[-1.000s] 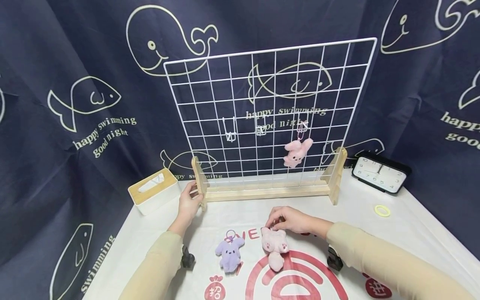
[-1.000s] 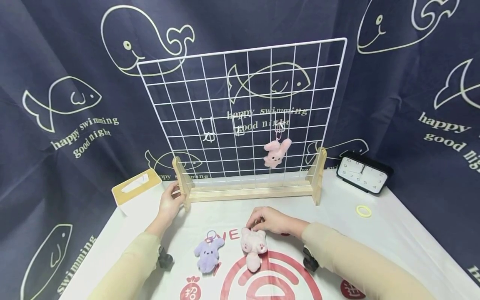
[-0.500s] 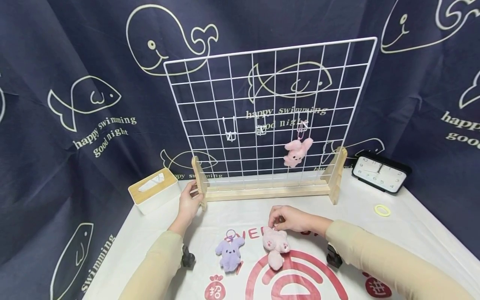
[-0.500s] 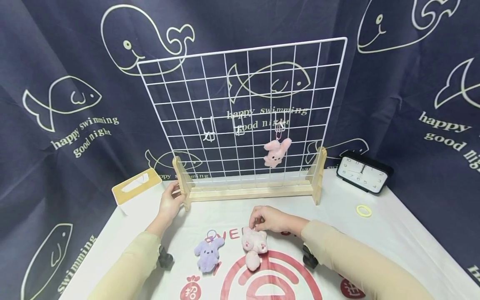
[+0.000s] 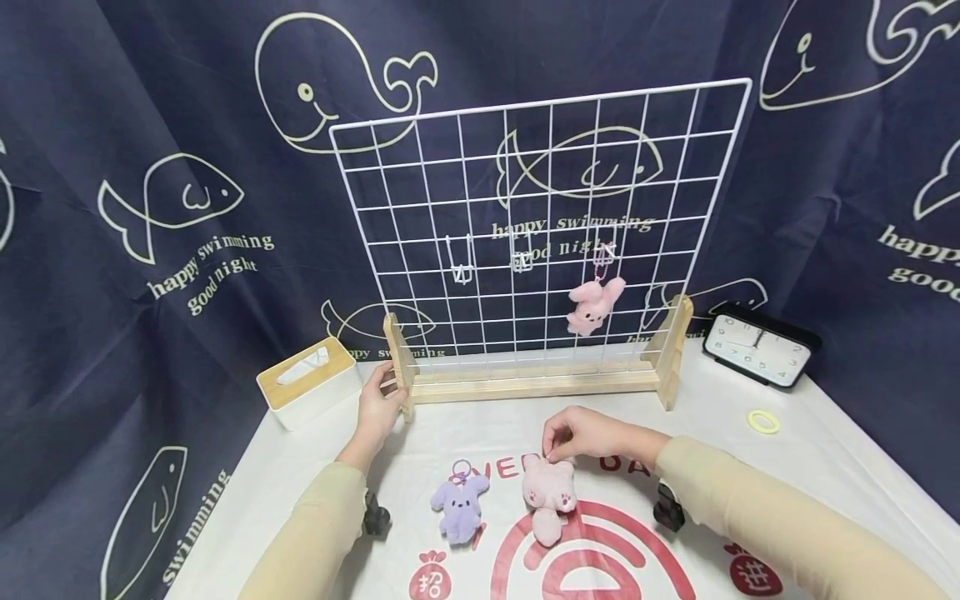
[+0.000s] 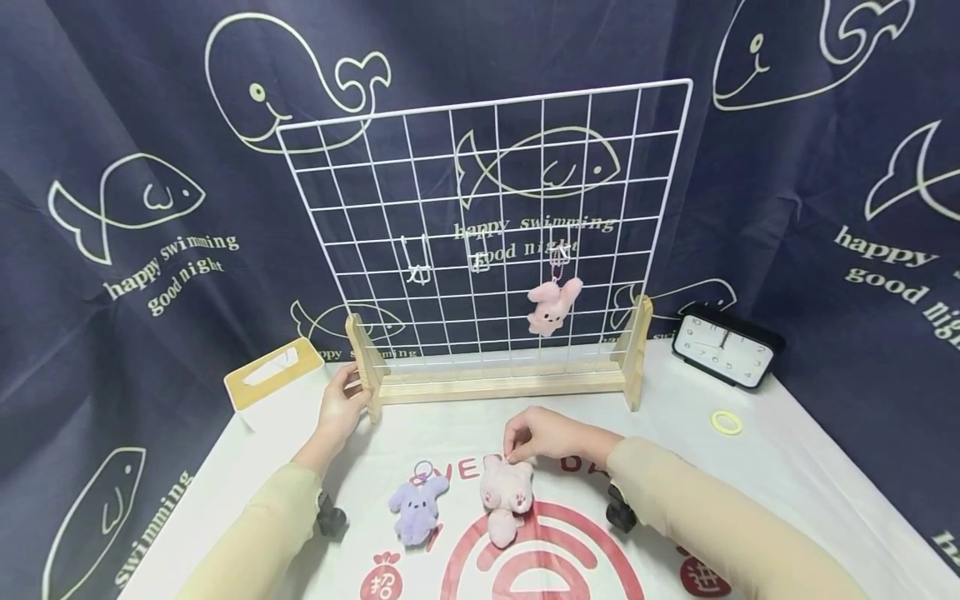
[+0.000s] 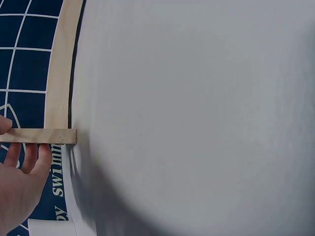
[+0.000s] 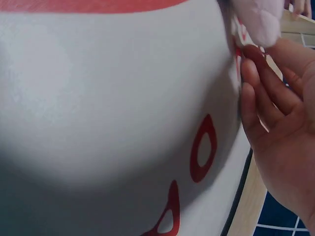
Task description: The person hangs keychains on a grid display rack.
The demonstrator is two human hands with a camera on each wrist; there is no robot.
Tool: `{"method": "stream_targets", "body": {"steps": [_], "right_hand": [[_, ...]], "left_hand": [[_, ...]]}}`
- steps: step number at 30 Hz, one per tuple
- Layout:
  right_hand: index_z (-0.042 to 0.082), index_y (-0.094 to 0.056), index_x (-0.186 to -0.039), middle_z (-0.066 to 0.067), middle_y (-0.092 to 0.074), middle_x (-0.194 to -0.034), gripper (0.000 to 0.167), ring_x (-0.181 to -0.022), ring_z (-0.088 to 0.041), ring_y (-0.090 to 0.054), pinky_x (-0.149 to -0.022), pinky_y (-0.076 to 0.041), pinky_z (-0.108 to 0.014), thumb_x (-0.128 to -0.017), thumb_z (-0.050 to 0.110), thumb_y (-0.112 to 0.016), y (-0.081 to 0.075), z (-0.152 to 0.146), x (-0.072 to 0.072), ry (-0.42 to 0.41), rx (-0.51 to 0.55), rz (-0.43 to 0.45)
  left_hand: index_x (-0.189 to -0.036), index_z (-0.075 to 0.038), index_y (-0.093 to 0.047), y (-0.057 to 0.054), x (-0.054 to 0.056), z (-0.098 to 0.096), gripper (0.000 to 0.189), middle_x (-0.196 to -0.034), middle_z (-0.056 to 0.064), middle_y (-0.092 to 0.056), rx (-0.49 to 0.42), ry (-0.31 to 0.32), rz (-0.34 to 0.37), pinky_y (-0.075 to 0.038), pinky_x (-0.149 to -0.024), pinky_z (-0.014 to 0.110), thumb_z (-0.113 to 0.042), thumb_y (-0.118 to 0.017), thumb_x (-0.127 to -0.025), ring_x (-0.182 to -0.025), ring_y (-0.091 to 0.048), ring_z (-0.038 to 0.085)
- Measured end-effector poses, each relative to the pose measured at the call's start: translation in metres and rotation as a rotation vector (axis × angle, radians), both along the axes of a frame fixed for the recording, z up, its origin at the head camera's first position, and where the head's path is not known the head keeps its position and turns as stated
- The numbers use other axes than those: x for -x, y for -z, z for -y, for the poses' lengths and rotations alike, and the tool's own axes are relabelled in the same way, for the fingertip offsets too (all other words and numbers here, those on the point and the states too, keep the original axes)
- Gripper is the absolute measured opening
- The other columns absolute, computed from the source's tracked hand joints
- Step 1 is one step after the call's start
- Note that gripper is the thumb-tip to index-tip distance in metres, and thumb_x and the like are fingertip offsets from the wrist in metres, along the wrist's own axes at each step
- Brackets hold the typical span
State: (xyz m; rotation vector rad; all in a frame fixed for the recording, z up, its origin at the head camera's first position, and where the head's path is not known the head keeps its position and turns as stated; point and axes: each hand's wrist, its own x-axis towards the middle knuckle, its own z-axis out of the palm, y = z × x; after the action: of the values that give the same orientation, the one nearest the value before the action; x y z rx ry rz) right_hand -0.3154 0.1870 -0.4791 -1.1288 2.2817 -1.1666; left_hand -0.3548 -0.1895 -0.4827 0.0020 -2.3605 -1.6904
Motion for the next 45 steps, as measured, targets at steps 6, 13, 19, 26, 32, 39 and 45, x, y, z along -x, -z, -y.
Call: {"method": "stream_targets", "body": {"steps": [6, 13, 19, 26, 32, 39, 45], "right_hand": [[0.004, -0.071, -0.085, -0.006, -0.074, -0.084, 0.009, -0.078, -0.008, -0.066, -0.069, -0.055, -0.018, -0.087, -0.004, -0.073, 0.001, 0.0, -0.006, 0.032, 0.082, 0.076], [-0.002, -0.072, -0.088, -0.008, -0.074, -0.083, 0.006, -0.076, -0.008, -0.067, -0.067, -0.054, -0.017, -0.089, 0.003, -0.075, 0.003, 0.007, -0.016, 0.117, 0.16, 0.1], [-0.009, -0.065, -0.099, -0.016, -0.074, -0.086, 0.015, -0.079, -0.01, -0.069, -0.07, -0.055, -0.018, -0.088, -0.003, -0.073, 0.002, 0.009, -0.02, 0.157, 0.224, 0.116], [-0.008, -0.058, -0.1, -0.018, -0.072, -0.081, 0.02, -0.075, -0.009, -0.068, -0.067, -0.057, -0.019, -0.088, -0.004, -0.074, 0.002, 0.011, -0.019, 0.196, 0.329, 0.065], [-0.003, -0.062, -0.096, -0.014, -0.073, -0.081, 0.016, -0.074, -0.012, -0.069, -0.064, -0.058, -0.02, -0.087, -0.003, -0.075, -0.003, 0.011, -0.019, 0.238, 0.357, 0.011], [-0.002, -0.065, -0.099, -0.011, -0.072, -0.085, 0.018, -0.078, -0.014, -0.07, -0.069, -0.061, -0.023, -0.085, -0.005, -0.076, -0.016, 0.013, -0.018, 0.308, 0.378, -0.089], [-0.003, -0.064, -0.102, -0.016, -0.07, -0.09, 0.019, -0.081, -0.015, -0.068, -0.072, -0.059, -0.022, -0.086, -0.007, -0.074, -0.031, 0.018, -0.019, 0.419, 0.353, -0.146]], "left_hand": [[-0.145, 0.0, -0.049, 0.001, 0.0, 0.0, 0.061, -0.134, 0.027, -0.057, 0.0, 0.003, -0.002, -0.055, -0.103, 0.051, 0.009, -0.06, -0.086, -0.125, -0.057, 0.047], [-0.145, -0.001, -0.049, 0.002, 0.0, -0.001, 0.06, -0.135, 0.027, -0.057, -0.006, 0.006, 0.002, -0.053, -0.105, 0.052, 0.009, -0.06, -0.087, -0.125, -0.056, 0.046], [-0.146, -0.001, -0.049, 0.001, 0.0, -0.002, 0.061, -0.136, 0.027, -0.057, -0.007, -0.001, 0.001, -0.054, -0.104, 0.051, 0.009, -0.06, -0.087, -0.125, -0.057, 0.046], [-0.147, -0.003, -0.048, -0.001, 0.0, -0.002, 0.062, -0.137, 0.026, -0.056, 0.009, -0.007, 0.02, -0.053, -0.105, 0.051, 0.007, -0.061, -0.087, -0.127, -0.055, 0.046], [-0.146, -0.002, -0.048, 0.001, 0.001, -0.001, 0.061, -0.135, 0.027, -0.056, 0.016, -0.012, 0.007, -0.054, -0.103, 0.051, 0.007, -0.06, -0.087, -0.125, -0.056, 0.047], [-0.146, -0.002, -0.048, 0.001, 0.001, -0.001, 0.061, -0.136, 0.027, -0.056, 0.004, -0.005, 0.002, -0.054, -0.104, 0.05, 0.007, -0.061, -0.087, -0.126, -0.056, 0.046], [-0.147, -0.005, -0.048, 0.0, 0.0, 0.0, 0.062, -0.137, 0.024, -0.056, 0.0, -0.012, 0.024, -0.053, -0.105, 0.049, 0.006, -0.061, -0.087, -0.128, -0.055, 0.045]]}}
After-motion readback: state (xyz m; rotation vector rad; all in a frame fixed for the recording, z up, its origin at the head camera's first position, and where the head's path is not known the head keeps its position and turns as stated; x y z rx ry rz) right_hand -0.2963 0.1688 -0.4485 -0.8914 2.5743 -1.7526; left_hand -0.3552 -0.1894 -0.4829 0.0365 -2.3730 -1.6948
